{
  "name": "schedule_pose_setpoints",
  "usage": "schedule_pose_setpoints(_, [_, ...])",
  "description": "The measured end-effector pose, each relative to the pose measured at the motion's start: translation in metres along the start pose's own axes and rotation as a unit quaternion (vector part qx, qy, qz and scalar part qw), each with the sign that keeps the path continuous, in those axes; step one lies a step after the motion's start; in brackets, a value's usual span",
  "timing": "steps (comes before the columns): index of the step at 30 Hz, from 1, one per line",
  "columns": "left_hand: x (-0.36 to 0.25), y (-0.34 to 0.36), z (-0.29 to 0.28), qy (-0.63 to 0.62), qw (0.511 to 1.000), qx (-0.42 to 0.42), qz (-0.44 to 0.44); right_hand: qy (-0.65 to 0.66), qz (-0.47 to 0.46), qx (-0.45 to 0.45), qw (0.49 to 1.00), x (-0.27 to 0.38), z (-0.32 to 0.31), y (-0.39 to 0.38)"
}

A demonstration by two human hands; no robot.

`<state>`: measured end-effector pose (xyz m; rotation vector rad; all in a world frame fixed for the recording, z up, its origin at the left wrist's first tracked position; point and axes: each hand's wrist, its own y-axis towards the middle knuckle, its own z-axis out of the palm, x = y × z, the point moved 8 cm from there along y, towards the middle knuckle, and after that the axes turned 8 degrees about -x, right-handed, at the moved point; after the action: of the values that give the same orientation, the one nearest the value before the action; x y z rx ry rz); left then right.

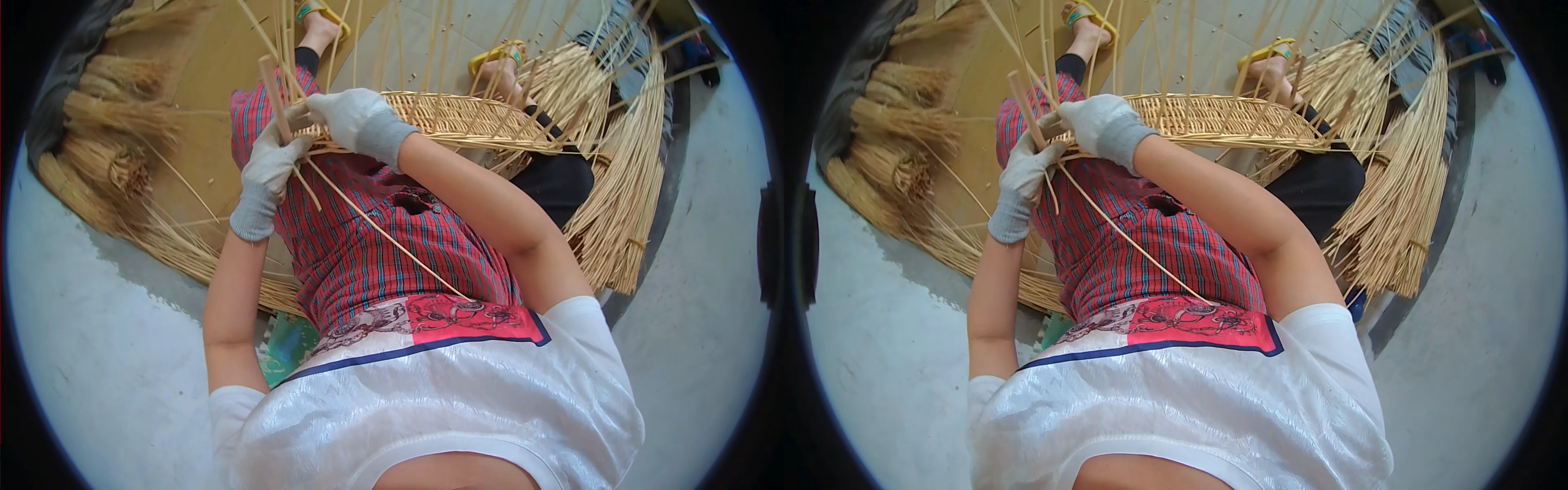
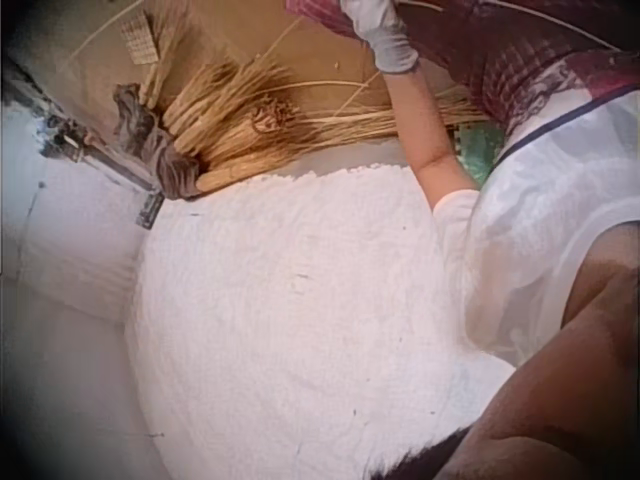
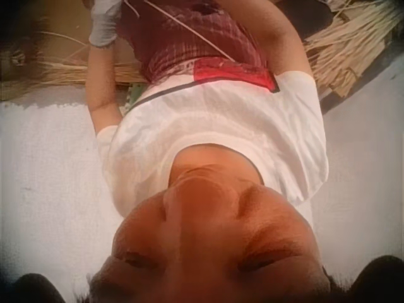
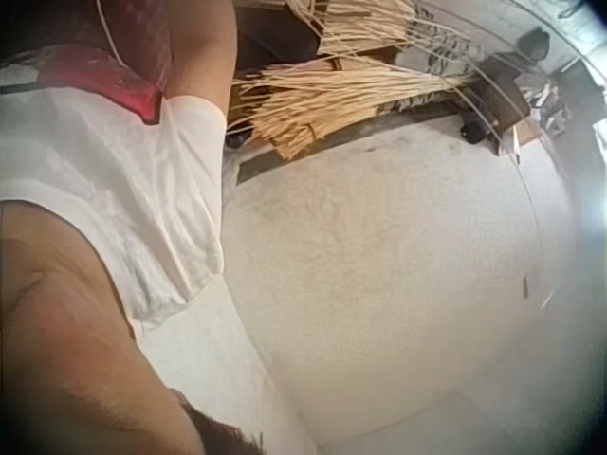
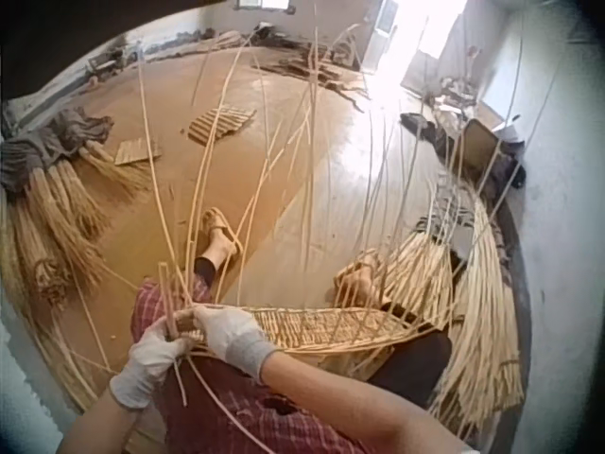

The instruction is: Weaving a large wicker or reed basket while sitting on the floor.

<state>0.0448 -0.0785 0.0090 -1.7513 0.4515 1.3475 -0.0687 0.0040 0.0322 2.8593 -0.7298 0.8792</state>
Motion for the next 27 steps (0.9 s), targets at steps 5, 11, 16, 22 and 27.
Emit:
schedule_pose_setpoints(5, [0.029,-0.005,-0.024,0.002,0.998,0.037,-0.055,0.064,-0.089,-0.074,0.991,0.034,-0.003,-0.015])
schedule_pose_setpoints(11, [0.008,0.004,-0.017,0.030,0.997,0.067,-0.014,0.054,0.051,-0.153,0.985,0.026,0.017,0.000])
schedule_pose_setpoints(16, [0.019,0.012,-0.020,0.041,0.999,-0.007,0.017,0.054,0.002,-0.124,0.991,0.016,0.014,0.001])
schedule_pose_setpoints(22, [0.023,0.001,-0.032,0.098,0.988,-0.120,0.013,0.242,-0.055,-0.196,0.949,-0.002,-0.061,-0.086])
schedule_pose_setpoints(27, [0.011,0.000,-0.032,0.122,0.984,-0.127,0.011,0.039,0.155,-0.609,0.777,-0.200,-0.202,-0.303])
